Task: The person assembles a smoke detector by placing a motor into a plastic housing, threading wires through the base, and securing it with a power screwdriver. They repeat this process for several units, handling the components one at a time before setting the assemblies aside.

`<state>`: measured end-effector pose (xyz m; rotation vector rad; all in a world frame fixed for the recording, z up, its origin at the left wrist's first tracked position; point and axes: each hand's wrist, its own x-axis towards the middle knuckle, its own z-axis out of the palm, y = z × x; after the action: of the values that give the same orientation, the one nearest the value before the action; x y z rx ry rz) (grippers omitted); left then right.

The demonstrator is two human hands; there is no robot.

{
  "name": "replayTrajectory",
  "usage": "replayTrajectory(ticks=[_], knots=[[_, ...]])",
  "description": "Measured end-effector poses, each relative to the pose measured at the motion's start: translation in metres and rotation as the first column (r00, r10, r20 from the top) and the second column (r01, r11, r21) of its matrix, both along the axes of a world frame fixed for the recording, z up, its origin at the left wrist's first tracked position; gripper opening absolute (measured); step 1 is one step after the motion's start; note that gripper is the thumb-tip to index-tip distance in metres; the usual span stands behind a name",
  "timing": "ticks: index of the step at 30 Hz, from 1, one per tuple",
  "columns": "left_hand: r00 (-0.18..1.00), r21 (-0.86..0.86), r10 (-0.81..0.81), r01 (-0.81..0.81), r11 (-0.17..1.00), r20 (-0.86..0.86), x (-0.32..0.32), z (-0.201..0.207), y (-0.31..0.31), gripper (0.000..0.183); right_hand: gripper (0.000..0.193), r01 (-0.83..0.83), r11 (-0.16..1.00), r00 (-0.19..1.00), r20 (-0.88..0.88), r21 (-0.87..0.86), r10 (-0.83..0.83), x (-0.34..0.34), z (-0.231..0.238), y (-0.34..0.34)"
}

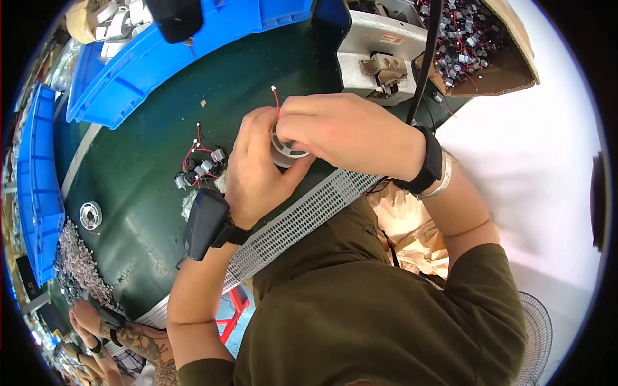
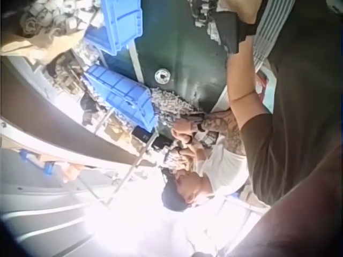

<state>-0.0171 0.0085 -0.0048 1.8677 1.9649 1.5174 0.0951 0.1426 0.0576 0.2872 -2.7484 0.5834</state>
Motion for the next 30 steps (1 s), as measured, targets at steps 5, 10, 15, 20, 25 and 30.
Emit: replayTrajectory(ticks=[5, 10, 15, 20, 25, 30], knots=[[0.998, -0.004, 0.048, -0.048, 0.999, 0.044, 0.003, 0.000, -0.002, 0.061, 0.009, -0.036, 0.980, 0.997, -0.063, 0.197, 0.050, -0.007, 0.004, -0.008], [0.999, 0.012, 0.032, -0.032, 0.999, 0.030, 0.001, -0.001, -0.006, 0.070, 0.012, -0.079, 0.986, 0.997, 0.028, 0.144, 0.075, -0.001, 0.002, 0.005], [0.997, -0.015, -0.014, 0.015, 1.000, 0.072, -0.003, -0.004, -0.012, 0.077, 0.013, 0.037, 0.997, 0.998, 0.046, 0.061, -0.040, 0.000, 0.002, 0.004], [0.992, 0.102, 0.062, -0.051, 0.993, -0.107, -0.009, 0.000, -0.018, 0.062, 0.014, 0.086, 0.995, 0.973, -0.211, -0.055, -0.096, -0.001, 0.022, 0.001], [0.915, 0.109, 0.058, -0.016, 0.994, -0.400, -0.008, 0.011, -0.012, 0.039, 0.016, 0.303, 0.794, 0.681, -0.464, -0.527, -0.567, -0.025, 0.045, 0.007], [0.916, 0.035, 0.027, -0.015, 0.999, -0.400, -0.012, 0.015, -0.010, 0.029, 0.074, -0.020, 0.747, 0.624, -0.592, -0.664, -0.509, -0.097, 0.084, 0.036]])
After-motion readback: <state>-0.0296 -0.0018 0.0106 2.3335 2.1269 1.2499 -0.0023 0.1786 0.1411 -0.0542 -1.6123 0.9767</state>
